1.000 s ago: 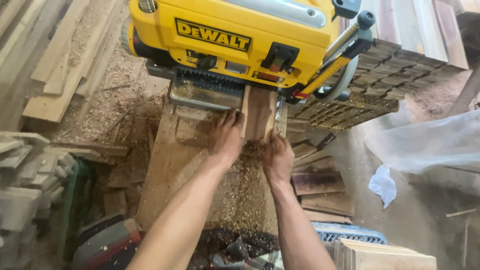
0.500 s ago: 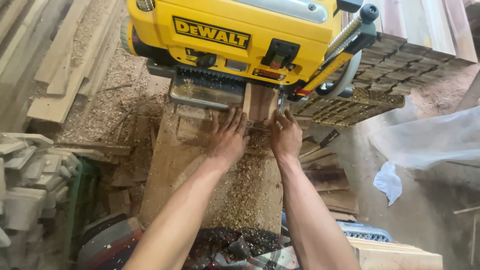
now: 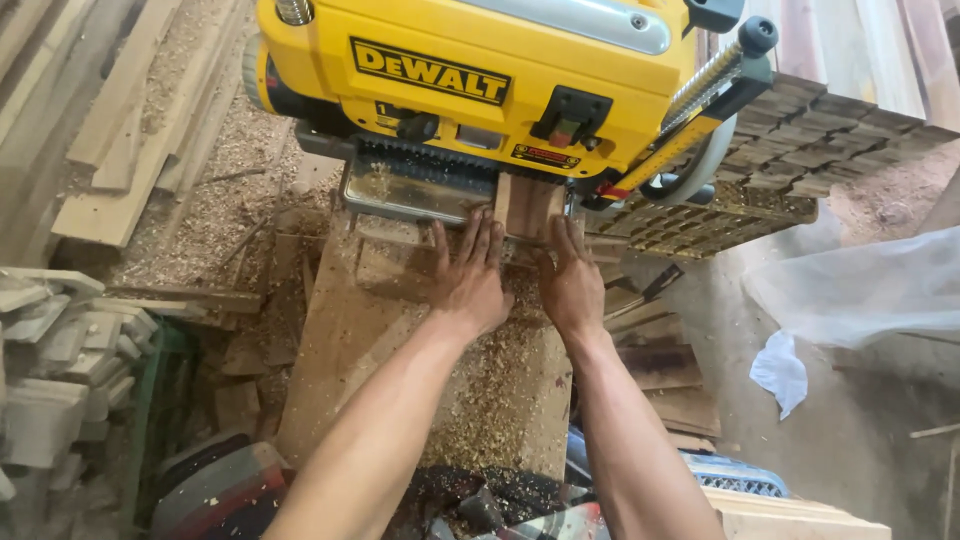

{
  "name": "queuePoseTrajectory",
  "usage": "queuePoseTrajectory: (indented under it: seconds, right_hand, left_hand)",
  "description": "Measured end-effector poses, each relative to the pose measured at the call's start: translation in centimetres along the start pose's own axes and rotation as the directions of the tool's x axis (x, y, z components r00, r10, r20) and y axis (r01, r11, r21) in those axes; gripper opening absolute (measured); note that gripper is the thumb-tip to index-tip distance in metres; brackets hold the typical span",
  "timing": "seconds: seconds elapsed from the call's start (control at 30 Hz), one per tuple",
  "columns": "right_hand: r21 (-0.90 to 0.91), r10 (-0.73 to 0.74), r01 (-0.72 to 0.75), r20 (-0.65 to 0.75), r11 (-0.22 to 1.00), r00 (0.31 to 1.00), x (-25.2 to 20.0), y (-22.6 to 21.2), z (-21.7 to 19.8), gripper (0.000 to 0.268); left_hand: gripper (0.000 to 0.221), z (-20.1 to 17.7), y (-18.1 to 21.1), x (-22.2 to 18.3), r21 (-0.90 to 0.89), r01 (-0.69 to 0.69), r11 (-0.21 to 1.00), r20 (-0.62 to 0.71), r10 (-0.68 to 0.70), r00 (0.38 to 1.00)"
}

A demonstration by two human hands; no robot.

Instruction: Feeding wooden boards through a thickness planer to smooth the surfaces and ensure consistent thickness.

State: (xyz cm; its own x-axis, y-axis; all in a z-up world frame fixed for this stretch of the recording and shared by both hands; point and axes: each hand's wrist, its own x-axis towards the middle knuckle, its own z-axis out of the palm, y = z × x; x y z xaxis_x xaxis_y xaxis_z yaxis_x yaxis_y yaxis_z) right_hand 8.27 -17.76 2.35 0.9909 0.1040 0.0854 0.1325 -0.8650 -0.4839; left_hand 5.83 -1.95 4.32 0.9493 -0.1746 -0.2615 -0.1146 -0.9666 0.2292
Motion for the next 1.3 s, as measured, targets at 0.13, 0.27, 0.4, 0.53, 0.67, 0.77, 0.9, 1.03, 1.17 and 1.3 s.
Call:
queuePoseTrajectory:
  seconds: [0.13, 0.27, 0.4, 0.53, 0.67, 0.77, 0.9, 1.03, 1.17, 1.3]
  right_hand:
    - [-0.088, -0.001, 0.003, 0.017, 0.996, 1.0, -0.8, -0.9, -0.2, 0.054]
    - [-0.198, 0.079, -0.048, 0.152, 0.979, 0.985, 0.0, -1.2, 0.1, 0.069]
    - [-0.246, 0.139, -0.071, 0.271, 0.967, 0.953, 2.0, -1.1, -0.5, 0.076]
    - [-0.254, 0.204, -0.118, 0.344, 0.96, 0.917, 2.9, -1.4, -1.0, 0.083]
    - [-0.225, 0.184, -0.108, 0.351, 0.968, 0.918, 1.8, -1.9, -0.9, 0.086]
    - [-0.186, 0.163, -0.104, 0.344, 0.977, 0.925, 1.3, 0.0, 0.3, 0.088]
    - [-0.207, 0.196, -0.125, 0.368, 0.97, 0.909, 1.4, -0.6, -0.5, 0.092]
    - [-0.231, 0.186, -0.102, 0.378, 0.968, 0.907, 1.4, 0.5, 0.2, 0.096]
    - [-0.222, 0.189, -0.11, 0.376, 0.969, 0.907, 1.2, -0.7, -0.6, 0.098]
    - [-0.239, 0.211, -0.12, 0.402, 0.963, 0.891, 0.7, -1.2, -0.9, 0.098]
  left_hand:
    - [0.094, -0.3, -0.2, 1.0, 0.033, 0.022, 0.999, 0.004, -0.023, 1.0]
    - [0.092, -1.5, -0.1, 1.4, 0.053, 0.011, 0.999, 0.037, -0.013, 0.999]
    - [0.097, -1.1, -0.3, 3.9, 0.096, 0.035, 0.995, 0.062, -0.041, 0.997]
    - [0.096, -2.0, -0.1, 4.4, 0.043, 0.042, 0.998, 0.069, -0.045, 0.997]
    - [0.097, -2.9, -0.3, 4.7, -0.001, 0.064, 0.998, 0.049, -0.064, 0.997]
    - [0.098, -2.4, -0.2, 4.2, -0.047, 0.03, 0.998, 0.001, -0.03, 1.0]
    - [0.096, -1.2, -0.7, 4.4, 0.051, 0.02, 0.999, -0.035, -0.018, 0.999]
    - [0.091, -3.1, -1.1, 3.4, 0.019, 0.0, 1.0, 0.032, -0.001, 0.999]
    - [0.09, -2.9, -1.2, 3.3, 0.007, 0.004, 1.0, 0.086, -0.004, 0.996]
    - [0.091, -3.2, -0.9, 2.8, 0.067, 0.014, 0.998, 0.158, -0.024, 0.987]
